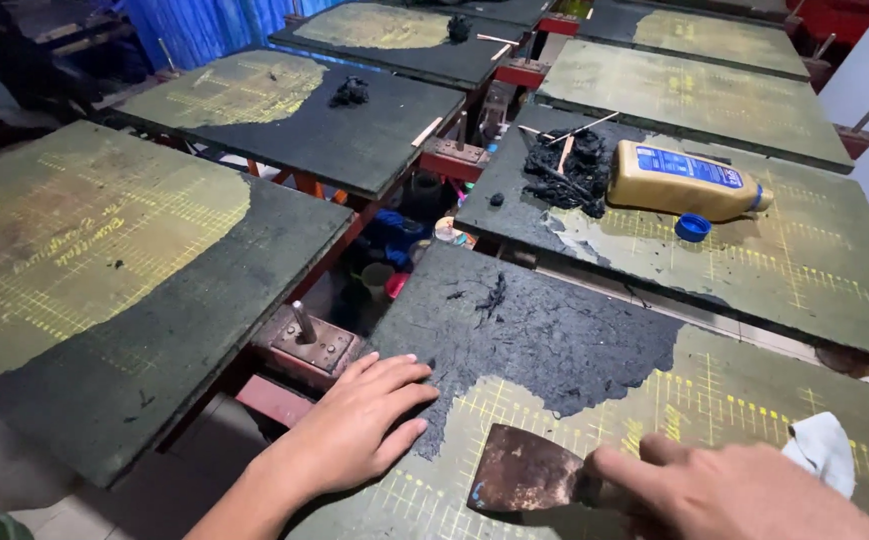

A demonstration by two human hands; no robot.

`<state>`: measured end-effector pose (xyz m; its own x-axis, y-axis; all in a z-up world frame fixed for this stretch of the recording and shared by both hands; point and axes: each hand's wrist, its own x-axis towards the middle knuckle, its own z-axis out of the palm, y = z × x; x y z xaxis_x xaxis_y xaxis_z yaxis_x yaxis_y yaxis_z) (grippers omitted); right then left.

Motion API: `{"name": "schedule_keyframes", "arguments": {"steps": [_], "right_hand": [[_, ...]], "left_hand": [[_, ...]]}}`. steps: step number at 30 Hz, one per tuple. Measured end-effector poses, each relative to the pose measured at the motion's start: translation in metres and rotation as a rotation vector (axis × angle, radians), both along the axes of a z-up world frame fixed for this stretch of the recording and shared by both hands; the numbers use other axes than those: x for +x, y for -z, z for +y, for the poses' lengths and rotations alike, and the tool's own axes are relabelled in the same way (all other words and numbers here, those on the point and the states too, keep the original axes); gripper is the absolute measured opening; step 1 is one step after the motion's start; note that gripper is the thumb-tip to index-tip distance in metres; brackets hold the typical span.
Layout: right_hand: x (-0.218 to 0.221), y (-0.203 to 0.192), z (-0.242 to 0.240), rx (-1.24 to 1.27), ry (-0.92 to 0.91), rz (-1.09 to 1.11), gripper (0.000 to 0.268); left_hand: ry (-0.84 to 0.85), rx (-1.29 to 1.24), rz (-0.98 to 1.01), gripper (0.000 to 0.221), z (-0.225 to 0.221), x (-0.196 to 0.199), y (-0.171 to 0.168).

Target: Using a metal scraper to remove dried black ink residue from a screen printing board at a printing station.

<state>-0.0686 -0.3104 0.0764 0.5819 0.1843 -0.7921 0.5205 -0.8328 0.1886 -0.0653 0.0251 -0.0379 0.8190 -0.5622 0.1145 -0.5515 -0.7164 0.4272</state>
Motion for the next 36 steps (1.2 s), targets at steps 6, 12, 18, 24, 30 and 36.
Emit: {"name": "schedule_keyframes", "arguments": {"steps": [6, 12, 18, 24, 30, 36], "right_hand": [[0.003, 0.035, 0.004, -0.046, 0.059, 0.188, 0.084], [0.007, 0.012, 0.024, -0.063, -0.099, -0.043, 0.069], [0.006, -0.018, 0.064, -0.050, -0.192, 0.001, 0.052], [0.020, 0.002, 0.064, -0.146, -0.143, 0.091, 0.066], [0.015, 0.034, 0.043, -0.132, -0.134, 0.012, 0.072], [0.009, 0.002, 0.060, -0.154, -0.046, 0.040, 0.081]], "left_hand": [[0.106, -0.102, -0.190, 0.025, -0.006, -0.002, -0.001], [-0.008, -0.101, -0.111, 0.023, -0.009, 0.001, -0.003], [-0.115, -0.178, -0.030, 0.018, -0.008, 0.005, -0.006], [-0.133, -0.294, -0.116, 0.034, -0.006, 0.004, -0.005], [-0.153, 0.057, -0.087, 0.029, -0.012, 0.017, 0.002], [-0.084, 0.004, -0.034, 0.030, -0.034, 0.053, -0.035]]}}
